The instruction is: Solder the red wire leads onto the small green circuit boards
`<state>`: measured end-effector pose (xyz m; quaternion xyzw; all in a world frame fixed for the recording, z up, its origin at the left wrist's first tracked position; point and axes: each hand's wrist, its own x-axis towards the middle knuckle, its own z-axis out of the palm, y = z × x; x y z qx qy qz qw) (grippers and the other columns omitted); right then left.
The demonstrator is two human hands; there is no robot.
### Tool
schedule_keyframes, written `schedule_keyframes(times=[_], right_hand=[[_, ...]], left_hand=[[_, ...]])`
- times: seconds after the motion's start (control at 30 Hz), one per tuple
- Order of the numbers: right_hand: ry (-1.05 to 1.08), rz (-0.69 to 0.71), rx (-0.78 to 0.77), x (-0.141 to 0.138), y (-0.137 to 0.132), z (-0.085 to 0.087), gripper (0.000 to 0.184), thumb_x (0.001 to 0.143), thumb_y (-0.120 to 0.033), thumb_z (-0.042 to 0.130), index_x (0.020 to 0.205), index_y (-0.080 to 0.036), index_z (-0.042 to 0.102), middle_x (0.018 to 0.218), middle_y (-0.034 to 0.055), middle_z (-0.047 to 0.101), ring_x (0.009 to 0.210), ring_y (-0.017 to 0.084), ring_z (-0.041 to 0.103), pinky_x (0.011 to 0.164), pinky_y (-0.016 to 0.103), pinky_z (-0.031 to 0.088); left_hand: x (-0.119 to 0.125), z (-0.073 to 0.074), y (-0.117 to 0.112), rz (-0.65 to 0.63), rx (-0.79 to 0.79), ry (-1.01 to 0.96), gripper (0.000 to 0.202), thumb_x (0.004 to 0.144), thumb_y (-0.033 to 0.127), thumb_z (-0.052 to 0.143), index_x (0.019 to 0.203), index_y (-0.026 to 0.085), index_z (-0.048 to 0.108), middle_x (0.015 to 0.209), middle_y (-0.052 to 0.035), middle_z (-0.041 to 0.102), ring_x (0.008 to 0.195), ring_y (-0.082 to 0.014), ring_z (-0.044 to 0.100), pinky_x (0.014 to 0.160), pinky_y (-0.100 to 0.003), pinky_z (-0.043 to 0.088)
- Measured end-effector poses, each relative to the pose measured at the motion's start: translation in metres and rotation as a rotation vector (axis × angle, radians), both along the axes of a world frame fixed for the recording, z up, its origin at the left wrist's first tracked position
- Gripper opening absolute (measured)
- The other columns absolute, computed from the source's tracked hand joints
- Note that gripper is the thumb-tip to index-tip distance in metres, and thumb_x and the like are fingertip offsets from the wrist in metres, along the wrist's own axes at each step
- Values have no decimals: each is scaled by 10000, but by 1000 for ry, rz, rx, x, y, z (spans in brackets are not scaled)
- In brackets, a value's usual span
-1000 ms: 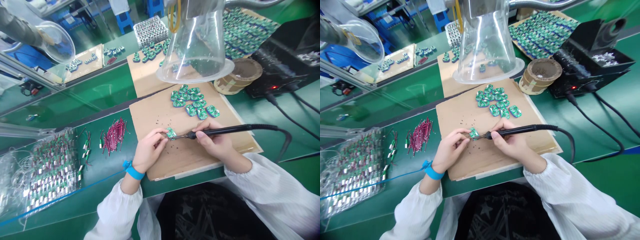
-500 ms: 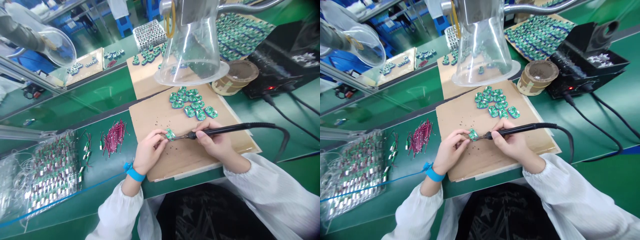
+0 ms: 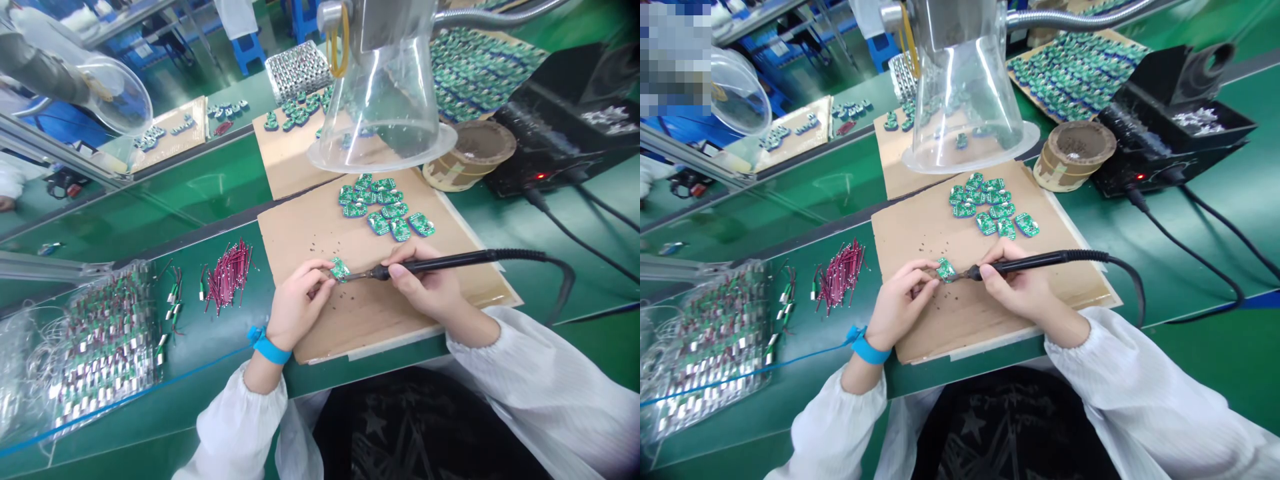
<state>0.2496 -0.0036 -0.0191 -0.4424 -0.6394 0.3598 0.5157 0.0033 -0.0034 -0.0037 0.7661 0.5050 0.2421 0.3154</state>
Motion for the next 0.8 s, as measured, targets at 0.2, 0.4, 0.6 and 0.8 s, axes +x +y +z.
schedule_keyframes(times=[0.2,0.4,0.6,0.8], right_hand=[[-19,2,1,0,0,3,238,952,-441,653,818,-246,622,692,19,613,571,166,551,516,313,450],[-34,-11,23,0,0,1,227,951,-437,652,833,-245,631,715,29,640,594,175,575,537,323,480],[-34,5,30,0,1,1,171,968,-372,640,852,-246,627,711,15,617,571,155,558,516,304,450],[-46,10,42,1,1,0,170,963,-374,645,850,-247,635,731,23,640,613,174,585,559,322,469]], left_hand=[[1,0,-1,12,5,-2,192,993,212,583,807,189,623,1282,-31,684,628,-97,531,656,-284,453],[0,-1,-1,19,6,7,197,990,208,587,796,187,613,1276,-30,686,614,-94,531,639,-287,449],[0,-1,-1,17,7,7,200,990,207,588,792,188,605,1279,-27,683,699,-114,608,657,-291,451],[1,0,-1,21,1,12,209,995,207,576,787,188,591,1275,-28,686,749,-125,633,664,-287,447]])
